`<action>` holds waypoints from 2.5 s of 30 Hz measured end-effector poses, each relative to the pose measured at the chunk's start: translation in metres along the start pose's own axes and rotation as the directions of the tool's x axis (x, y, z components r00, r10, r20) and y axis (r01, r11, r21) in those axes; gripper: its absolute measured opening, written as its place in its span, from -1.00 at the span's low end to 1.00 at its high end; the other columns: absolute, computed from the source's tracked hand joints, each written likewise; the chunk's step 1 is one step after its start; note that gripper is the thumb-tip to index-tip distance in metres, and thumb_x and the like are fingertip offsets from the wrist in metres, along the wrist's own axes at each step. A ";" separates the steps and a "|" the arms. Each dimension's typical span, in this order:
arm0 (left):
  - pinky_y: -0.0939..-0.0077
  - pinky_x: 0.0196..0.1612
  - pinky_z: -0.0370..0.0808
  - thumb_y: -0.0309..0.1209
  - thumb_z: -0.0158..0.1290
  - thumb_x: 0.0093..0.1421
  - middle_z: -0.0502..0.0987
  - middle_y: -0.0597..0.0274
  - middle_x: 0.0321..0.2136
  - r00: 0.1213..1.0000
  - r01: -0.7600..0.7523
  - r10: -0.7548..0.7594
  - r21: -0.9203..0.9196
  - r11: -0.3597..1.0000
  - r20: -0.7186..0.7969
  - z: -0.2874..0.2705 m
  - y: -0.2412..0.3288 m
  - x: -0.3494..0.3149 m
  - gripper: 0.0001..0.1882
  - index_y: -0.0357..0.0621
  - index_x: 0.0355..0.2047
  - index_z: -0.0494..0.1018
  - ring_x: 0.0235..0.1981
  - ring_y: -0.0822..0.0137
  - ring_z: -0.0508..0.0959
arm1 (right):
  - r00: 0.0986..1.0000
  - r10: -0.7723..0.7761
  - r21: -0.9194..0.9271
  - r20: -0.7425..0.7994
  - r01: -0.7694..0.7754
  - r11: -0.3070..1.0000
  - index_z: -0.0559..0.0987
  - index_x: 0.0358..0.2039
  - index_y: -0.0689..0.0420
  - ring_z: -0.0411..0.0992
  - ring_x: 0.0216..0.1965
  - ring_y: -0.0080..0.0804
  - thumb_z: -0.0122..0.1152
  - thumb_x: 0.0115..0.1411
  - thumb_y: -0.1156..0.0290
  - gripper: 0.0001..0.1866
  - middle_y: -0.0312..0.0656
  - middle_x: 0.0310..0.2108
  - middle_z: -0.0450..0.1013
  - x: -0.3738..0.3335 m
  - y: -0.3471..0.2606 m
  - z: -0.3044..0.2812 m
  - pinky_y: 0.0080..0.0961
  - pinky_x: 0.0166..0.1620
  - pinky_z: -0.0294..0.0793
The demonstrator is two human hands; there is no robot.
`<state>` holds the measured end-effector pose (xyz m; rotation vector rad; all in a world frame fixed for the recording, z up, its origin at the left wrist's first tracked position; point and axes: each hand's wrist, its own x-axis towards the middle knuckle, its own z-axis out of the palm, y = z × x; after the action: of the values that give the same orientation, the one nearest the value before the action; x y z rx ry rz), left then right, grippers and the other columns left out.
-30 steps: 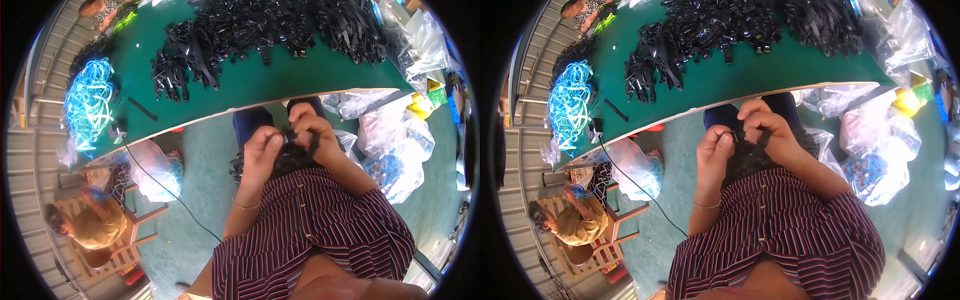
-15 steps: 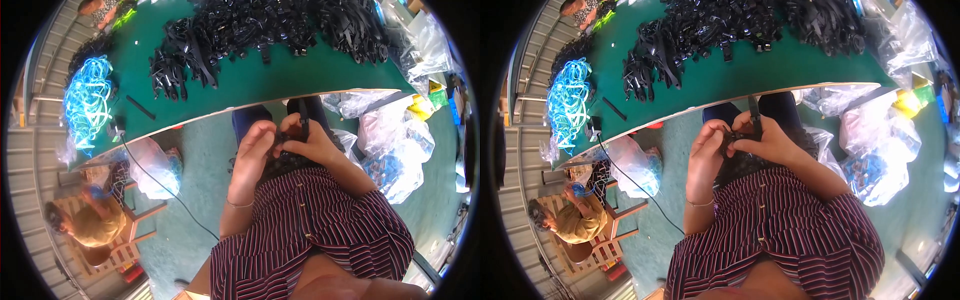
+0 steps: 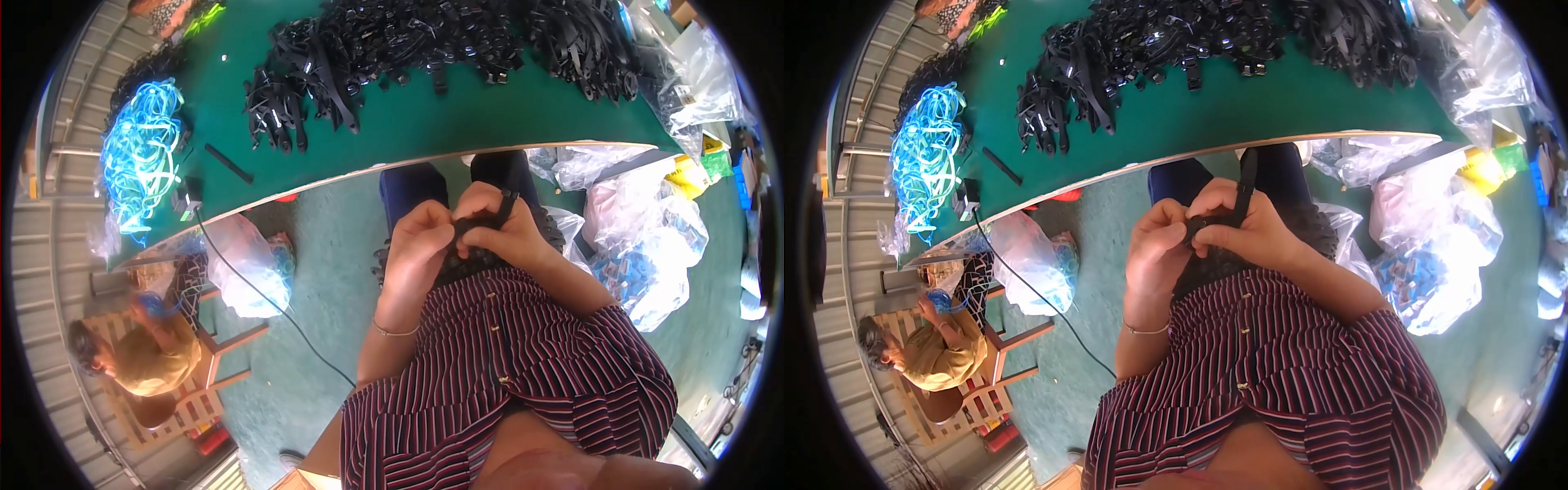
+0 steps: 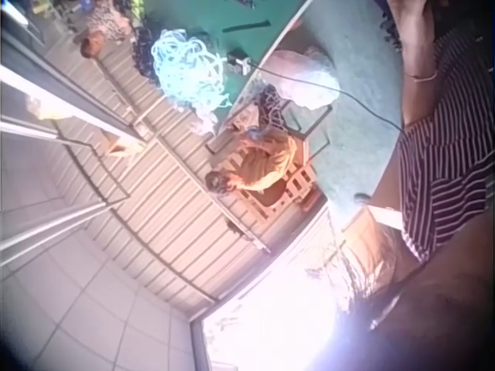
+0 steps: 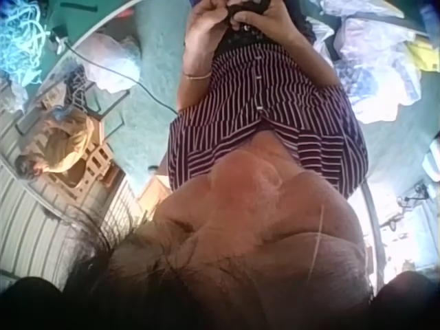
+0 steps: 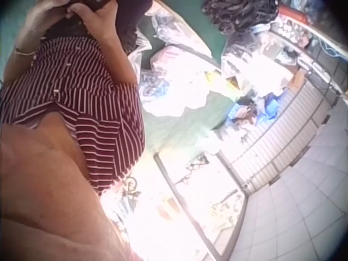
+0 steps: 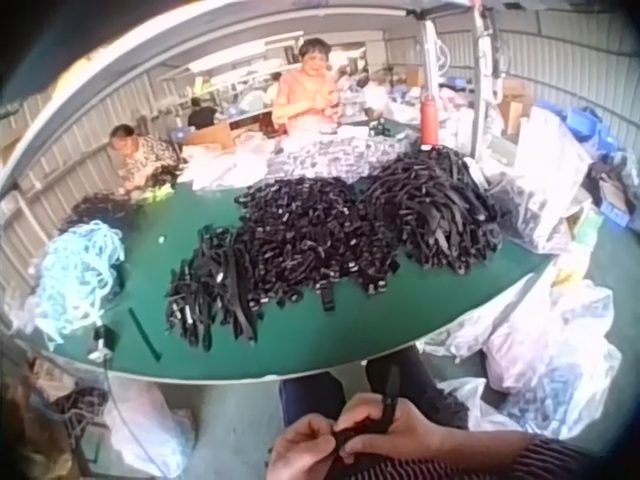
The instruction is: The person sorts and assembles small black plastic clips and blue plastic loops by hand at a workbench.
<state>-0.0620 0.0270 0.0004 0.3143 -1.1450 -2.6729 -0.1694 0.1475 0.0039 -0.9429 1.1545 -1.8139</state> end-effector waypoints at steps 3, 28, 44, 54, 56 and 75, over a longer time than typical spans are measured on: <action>0.53 -0.38 0.37 -0.41 -0.01 0.03 0.44 0.06 -0.56 0.999 -0.025 0.027 -0.051 0.998 0.037 -0.003 -0.001 -0.001 -0.83 -0.22 -0.52 0.25 -0.54 0.27 0.45 | 1.000 -0.012 -0.022 0.005 0.012 1.000 0.44 -0.34 0.31 0.45 -0.44 -0.45 0.12 -0.01 0.72 -0.82 -0.16 -0.36 0.30 0.001 0.000 0.001 -0.61 -0.37 0.45; 0.75 -0.45 0.36 -0.61 0.06 0.07 0.48 0.33 -0.50 0.952 -0.279 0.297 0.599 0.751 0.071 -0.002 -0.002 -0.006 -0.93 -0.26 -0.41 0.41 -0.48 0.59 0.43 | 0.991 0.134 -0.428 0.006 -0.118 0.896 0.41 -0.55 0.24 0.26 -0.54 -0.66 -0.01 0.14 0.46 -0.84 -0.36 -0.62 0.29 0.001 -0.012 -0.014 -0.68 -0.49 0.21; 0.71 -0.71 0.08 -0.13 0.05 0.07 0.33 0.32 -0.75 0.992 0.085 -0.098 0.147 0.985 0.083 0.007 0.010 -0.015 -0.62 -0.28 -0.52 0.39 -0.76 0.59 0.23 | 0.985 0.130 0.287 0.109 -0.157 0.945 0.41 -0.58 0.16 0.09 -0.64 -0.71 0.11 0.11 0.38 -0.82 -0.43 -0.66 0.17 -0.009 -0.005 -0.001 -0.71 -0.58 0.01; 0.73 -0.46 0.26 -0.23 -0.10 0.23 0.41 0.34 -0.58 1.000 0.023 -0.025 0.340 0.940 0.000 0.005 0.018 -0.016 -0.71 -0.25 -0.35 0.41 -0.55 0.58 0.32 | 0.971 -0.226 -0.412 0.077 0.238 0.880 0.54 -0.31 0.14 0.29 -0.41 -0.62 0.31 -0.11 0.58 -0.72 -0.30 -0.36 0.26 0.009 -0.008 -0.007 -0.72 -0.38 0.23; 0.73 -0.46 0.26 -0.25 -0.10 0.23 0.40 0.34 -0.58 1.000 0.013 -0.014 0.350 0.937 0.001 0.005 0.019 -0.016 -0.72 -0.25 -0.36 0.40 -0.55 0.59 0.32 | 0.978 -0.203 -0.379 0.050 0.207 0.902 0.53 -0.30 0.14 0.30 -0.41 -0.62 0.31 -0.10 0.57 -0.72 -0.29 -0.35 0.26 0.007 -0.006 -0.006 -0.72 -0.37 0.25; 0.73 -0.48 0.30 -0.35 -0.04 0.20 0.43 0.31 -0.58 0.999 -0.045 0.047 0.268 0.962 -0.004 -0.008 0.014 -0.020 -0.82 -0.24 -0.40 0.40 -0.56 0.57 0.37 | 0.981 -0.194 -0.321 -0.024 0.176 0.931 0.52 -0.32 0.17 0.26 -0.41 -0.62 0.26 -0.05 0.54 -0.78 -0.31 -0.36 0.27 0.005 0.005 0.003 -0.69 -0.33 0.24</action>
<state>-0.0393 0.0181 0.0072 0.3400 -1.4945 -2.4728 -0.1680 0.1407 0.0008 -1.2284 1.4657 -1.8429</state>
